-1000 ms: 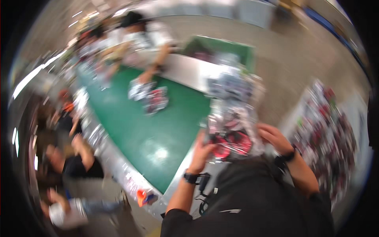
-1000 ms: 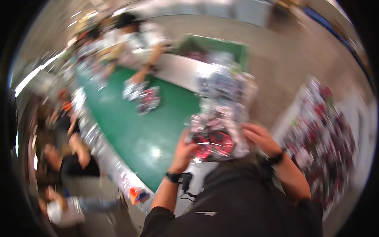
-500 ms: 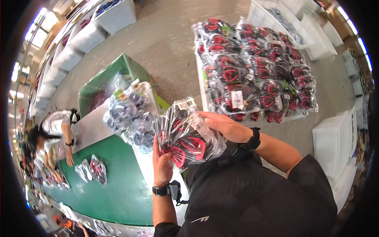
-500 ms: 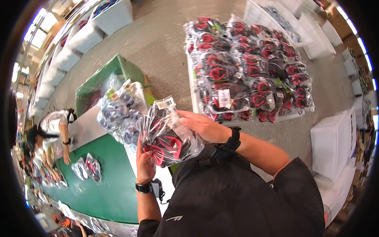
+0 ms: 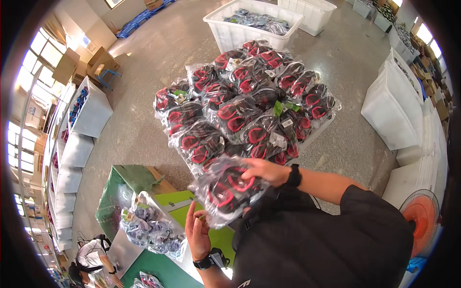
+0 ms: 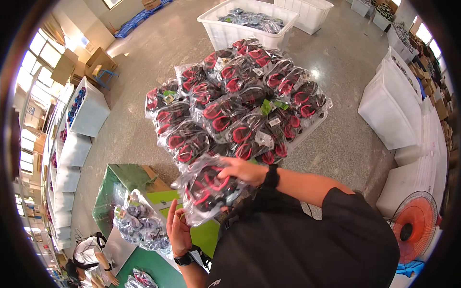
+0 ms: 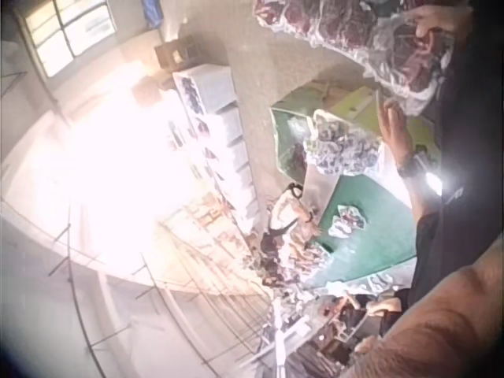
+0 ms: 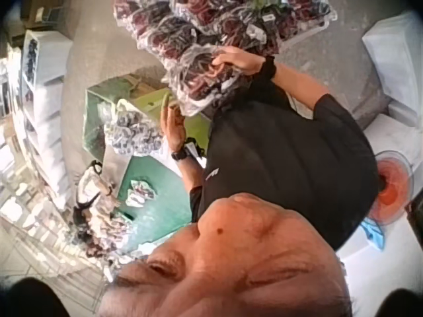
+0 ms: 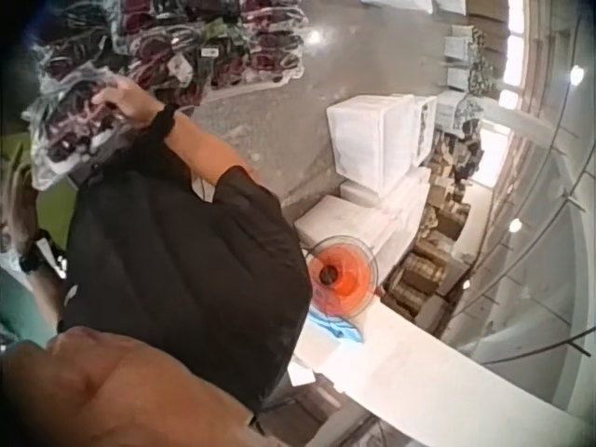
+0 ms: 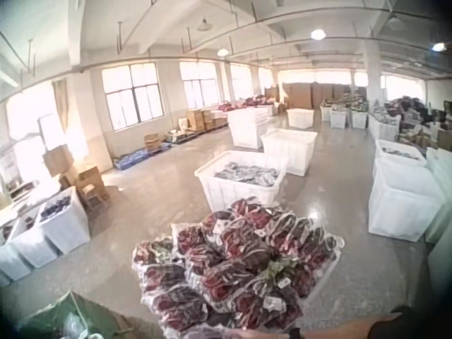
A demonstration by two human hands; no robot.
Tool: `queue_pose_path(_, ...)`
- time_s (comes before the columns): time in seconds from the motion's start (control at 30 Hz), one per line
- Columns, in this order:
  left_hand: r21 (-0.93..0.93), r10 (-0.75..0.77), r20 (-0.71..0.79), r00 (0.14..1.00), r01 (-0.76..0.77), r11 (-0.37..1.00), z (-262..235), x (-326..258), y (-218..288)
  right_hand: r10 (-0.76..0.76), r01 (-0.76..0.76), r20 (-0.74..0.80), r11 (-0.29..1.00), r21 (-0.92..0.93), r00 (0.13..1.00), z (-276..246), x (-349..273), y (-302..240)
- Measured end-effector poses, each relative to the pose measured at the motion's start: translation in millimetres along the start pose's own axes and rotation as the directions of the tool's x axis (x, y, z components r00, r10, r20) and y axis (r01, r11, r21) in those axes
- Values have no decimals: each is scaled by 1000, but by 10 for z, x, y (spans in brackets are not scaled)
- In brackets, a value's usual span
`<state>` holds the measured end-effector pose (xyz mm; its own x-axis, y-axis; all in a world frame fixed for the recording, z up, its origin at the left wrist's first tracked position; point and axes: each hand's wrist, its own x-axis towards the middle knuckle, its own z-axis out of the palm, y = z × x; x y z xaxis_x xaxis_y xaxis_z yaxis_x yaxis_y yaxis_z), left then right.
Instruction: The person repeatedly picks up plastic-wrapped sandals from a white bin and places them onto a green conveyor belt. Other workers are visible along the line, also handling packaged sandals. The camera wearer continues this pick-and-place cycle throughout the clip.
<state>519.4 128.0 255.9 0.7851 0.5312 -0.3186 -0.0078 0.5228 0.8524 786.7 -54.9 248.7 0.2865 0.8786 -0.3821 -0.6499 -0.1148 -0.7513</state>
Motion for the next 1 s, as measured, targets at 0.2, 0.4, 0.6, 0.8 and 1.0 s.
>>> queue_pose_path(0.2, -41, -63, -253, 965, 54, 998, -4, -39, -335, -339, 360, -217, 931, 62, 915, -1122, -443, -481)
queue_pose_path(0.4, -59, -109, -427, 897, 93, 994, -144, -257, -537, -452, 633, -573, 757, 159, 684, -2173, -9, -618)
queue_pose_path(0.6, 20, -93, -471, 877, 116, 993, -424, -497, -649, -164, 229, -787, 973, -29, 595, -2642, 728, -443)
queue_pose_path(0.8, 12, -94, -584, 806, 124, 992, -942, -985, -779, -100, 164, -745, 986, 12, 659, -2812, 634, -337)
queue_pose_path(1.0, -35, -184, -724, 665, 231, 972, -1535, -1422, -1005, -91, 250, -686, 959, 135, 722, -2952, 40, 121)
